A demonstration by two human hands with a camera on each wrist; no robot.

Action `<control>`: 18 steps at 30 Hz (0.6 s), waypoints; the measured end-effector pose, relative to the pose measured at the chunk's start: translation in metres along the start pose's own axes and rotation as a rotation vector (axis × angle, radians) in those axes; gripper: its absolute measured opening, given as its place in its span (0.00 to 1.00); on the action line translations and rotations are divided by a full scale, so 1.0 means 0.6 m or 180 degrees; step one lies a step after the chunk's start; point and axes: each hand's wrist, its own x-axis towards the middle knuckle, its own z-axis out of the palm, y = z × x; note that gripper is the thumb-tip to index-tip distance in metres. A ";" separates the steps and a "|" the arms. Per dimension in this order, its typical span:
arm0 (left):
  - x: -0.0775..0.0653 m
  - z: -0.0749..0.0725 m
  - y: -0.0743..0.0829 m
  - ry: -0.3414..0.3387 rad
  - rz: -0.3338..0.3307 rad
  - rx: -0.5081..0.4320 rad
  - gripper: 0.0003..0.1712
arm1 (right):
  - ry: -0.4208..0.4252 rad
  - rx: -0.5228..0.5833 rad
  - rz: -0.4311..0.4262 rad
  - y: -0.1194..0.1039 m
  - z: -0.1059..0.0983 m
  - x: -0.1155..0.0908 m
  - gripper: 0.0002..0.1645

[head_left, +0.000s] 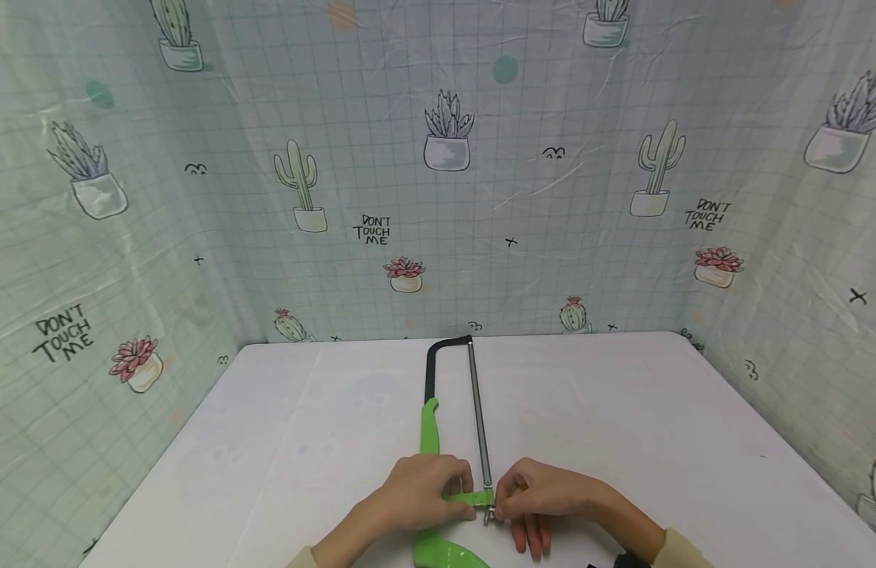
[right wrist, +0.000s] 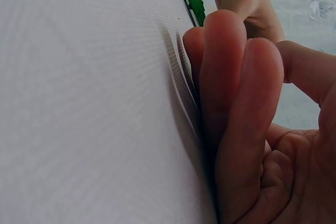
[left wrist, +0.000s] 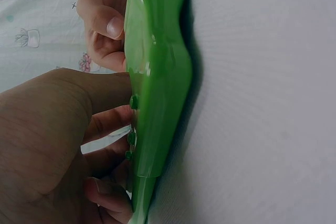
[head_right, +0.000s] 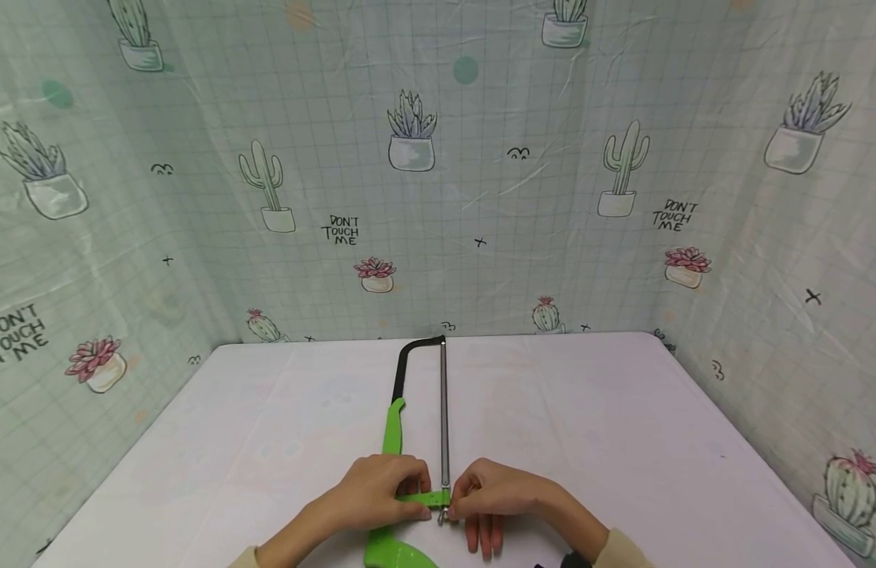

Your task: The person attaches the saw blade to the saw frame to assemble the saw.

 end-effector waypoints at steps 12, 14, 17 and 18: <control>0.001 -0.001 0.000 0.0038 0.0019 0.0015 0.13 | 0.0026 -0.0034 0.0022 0.003 0.000 0.002 0.09; 0.001 -0.001 0.000 0.0044 0.0026 0.0019 0.13 | 0.0031 -0.0035 0.0034 0.003 0.000 0.002 0.08; 0.001 0.000 -0.001 0.0049 0.0032 0.0023 0.13 | 0.0037 -0.0029 0.0040 0.002 -0.001 0.002 0.08; 0.001 0.000 -0.001 0.0049 0.0034 0.0022 0.13 | 0.0038 -0.0026 0.0040 0.002 -0.001 0.002 0.08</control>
